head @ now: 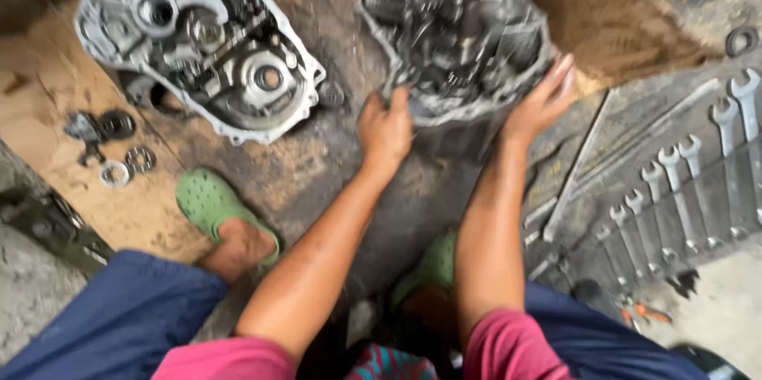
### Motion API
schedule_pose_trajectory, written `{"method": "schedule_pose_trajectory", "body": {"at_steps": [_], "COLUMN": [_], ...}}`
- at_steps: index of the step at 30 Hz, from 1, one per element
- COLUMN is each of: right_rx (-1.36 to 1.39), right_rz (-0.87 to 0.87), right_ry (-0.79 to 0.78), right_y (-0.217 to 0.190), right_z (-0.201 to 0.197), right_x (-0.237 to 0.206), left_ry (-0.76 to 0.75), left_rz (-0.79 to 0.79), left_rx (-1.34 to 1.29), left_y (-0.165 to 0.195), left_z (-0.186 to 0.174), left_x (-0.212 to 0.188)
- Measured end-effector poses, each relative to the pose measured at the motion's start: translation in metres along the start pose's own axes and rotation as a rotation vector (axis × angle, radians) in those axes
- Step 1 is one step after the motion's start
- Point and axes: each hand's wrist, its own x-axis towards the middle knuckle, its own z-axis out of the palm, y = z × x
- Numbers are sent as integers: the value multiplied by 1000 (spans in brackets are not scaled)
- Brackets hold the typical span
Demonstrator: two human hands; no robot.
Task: The person assembles internal components of a motorcycle engine casing, inserting gears and shafts by hand and using a wrench to tighten bolts. The person rotates the casing to access different areas and continues fitting parts into place.
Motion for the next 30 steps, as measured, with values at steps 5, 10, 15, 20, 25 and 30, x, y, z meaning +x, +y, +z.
{"method": "schedule_pose_trajectory", "body": {"at_steps": [5,10,15,20,25,30], "right_rx": [265,114,-206,-186,-562,-579], "right_rz": [69,67,-149,-386,-292,-436], "right_ry": [-72,-209,-276,-365,-684,-529], "right_y": [1,-29,-95,-131,-131,-129], "right_z": [2,-4,-15,-3,17,31], "right_x": [36,14,28,21,-30,-35], "left_ry": [62,-222,-345,-203,-86,-111], "left_rz": [120,23,-238,155,599,686], "left_rx": [20,-23,-274,213,242,489], "left_y": [12,-6,-18,-10,42,96], "left_z": [35,-11,-80,-116,-198,-313], "left_x": [-13,6,27,53,86,122]}}
